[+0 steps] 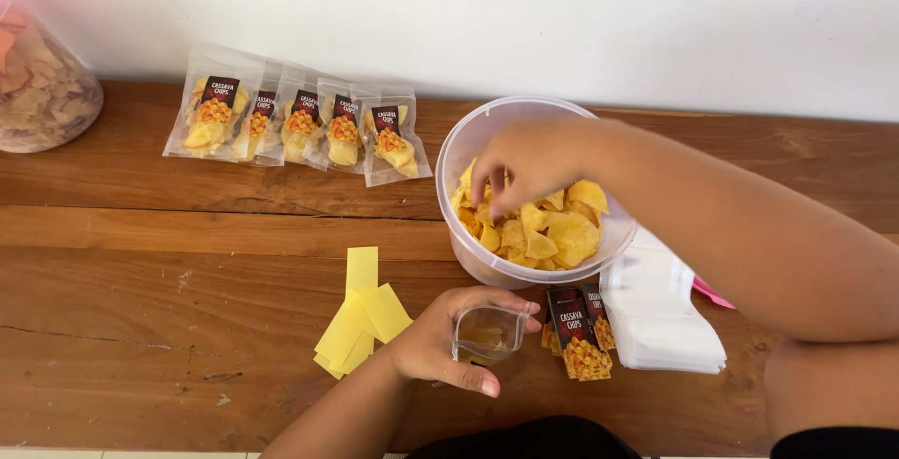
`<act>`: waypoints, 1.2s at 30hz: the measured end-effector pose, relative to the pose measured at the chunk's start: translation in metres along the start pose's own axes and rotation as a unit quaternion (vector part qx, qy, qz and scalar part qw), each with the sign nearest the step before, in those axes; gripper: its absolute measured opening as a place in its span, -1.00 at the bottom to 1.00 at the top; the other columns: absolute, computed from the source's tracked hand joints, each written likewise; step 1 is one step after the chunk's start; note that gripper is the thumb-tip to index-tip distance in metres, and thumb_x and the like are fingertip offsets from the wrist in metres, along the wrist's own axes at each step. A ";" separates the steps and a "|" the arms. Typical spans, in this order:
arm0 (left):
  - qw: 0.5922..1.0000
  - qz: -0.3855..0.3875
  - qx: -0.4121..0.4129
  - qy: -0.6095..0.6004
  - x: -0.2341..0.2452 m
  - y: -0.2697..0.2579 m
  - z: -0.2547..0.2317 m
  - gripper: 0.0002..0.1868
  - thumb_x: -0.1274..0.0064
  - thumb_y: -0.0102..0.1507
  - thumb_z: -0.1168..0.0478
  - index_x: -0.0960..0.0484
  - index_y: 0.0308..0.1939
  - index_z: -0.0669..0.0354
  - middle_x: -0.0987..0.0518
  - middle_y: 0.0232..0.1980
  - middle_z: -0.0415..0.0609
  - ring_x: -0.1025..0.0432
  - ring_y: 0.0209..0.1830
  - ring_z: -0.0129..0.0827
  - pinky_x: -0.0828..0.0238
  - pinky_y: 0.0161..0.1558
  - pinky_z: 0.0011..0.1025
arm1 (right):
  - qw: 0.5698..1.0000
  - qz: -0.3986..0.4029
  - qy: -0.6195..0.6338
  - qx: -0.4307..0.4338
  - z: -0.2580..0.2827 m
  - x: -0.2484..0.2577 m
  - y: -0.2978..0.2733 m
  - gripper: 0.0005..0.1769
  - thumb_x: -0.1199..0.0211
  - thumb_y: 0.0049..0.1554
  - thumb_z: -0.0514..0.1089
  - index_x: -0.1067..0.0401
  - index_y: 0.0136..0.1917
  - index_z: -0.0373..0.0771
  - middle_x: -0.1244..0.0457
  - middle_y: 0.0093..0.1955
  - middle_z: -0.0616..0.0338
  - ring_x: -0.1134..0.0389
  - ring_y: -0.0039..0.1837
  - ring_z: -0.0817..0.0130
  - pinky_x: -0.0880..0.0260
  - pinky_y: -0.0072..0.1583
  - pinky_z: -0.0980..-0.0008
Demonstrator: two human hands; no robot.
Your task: Packaging cassava chips into small plastic bags and applying labels
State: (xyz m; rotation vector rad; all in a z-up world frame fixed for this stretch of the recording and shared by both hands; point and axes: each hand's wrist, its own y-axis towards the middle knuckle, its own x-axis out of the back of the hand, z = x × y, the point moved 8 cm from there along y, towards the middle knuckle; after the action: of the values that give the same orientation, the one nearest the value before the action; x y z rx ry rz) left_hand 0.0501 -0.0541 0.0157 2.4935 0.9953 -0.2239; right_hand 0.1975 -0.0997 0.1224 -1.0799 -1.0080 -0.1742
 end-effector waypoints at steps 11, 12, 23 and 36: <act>0.999 -0.003 -0.011 0.036 0.015 0.008 0.000 -0.17 -0.42 0.05 -0.07 -0.44 0.32 0.09 -0.48 0.35 0.01 -0.45 0.29 -0.18 -0.36 0.35 -0.16 | 0.989 -0.061 0.055 -0.120 -0.035 -0.038 0.036 -0.31 0.25 0.26 0.41 -0.30 0.44 0.08 -0.26 0.27 0.07 -0.25 0.30 0.16 -0.06 0.34 0.14; 0.999 0.012 -0.009 0.029 0.015 0.010 0.000 -0.15 -0.41 0.06 -0.08 -0.42 0.33 0.12 -0.46 0.36 0.02 -0.44 0.32 -0.13 -0.33 0.38 -0.11 | 0.977 -0.049 0.159 -0.134 -0.023 -0.030 0.018 -0.38 0.11 0.24 0.38 -0.45 0.34 0.06 -0.43 0.00 0.19 -0.44 0.05 0.29 -0.31 0.17 0.27; 0.999 0.038 -0.002 0.032 0.004 0.013 -0.012 -0.13 -0.38 0.10 -0.22 -0.41 0.34 0.13 -0.52 0.27 0.12 -0.45 0.27 -0.19 -0.37 0.30 -0.21 | 0.986 -0.113 0.082 -0.087 -0.048 -0.009 0.009 -0.38 0.02 0.13 0.43 -0.38 0.33 0.16 -0.30 0.31 0.31 -0.29 0.30 0.22 -0.20 0.27 0.22; 0.999 0.042 -0.027 0.019 0.009 0.019 -0.006 -0.14 -0.35 0.17 -0.28 -0.42 0.31 0.20 -0.50 0.28 0.14 -0.44 0.28 -0.08 -0.38 0.27 -0.09 | 0.987 -0.062 0.148 0.032 -0.030 -0.038 0.033 -0.31 0.25 0.18 0.44 -0.47 0.12 -0.03 -0.10 0.34 0.31 -0.27 0.21 0.28 -0.16 0.25 0.24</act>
State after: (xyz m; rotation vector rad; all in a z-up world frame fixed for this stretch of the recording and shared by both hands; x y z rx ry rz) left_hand 0.0699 -0.0585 0.0246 2.4920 0.8983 -0.1220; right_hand 0.2130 -0.1200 0.0699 -0.9015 -0.8075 -0.3895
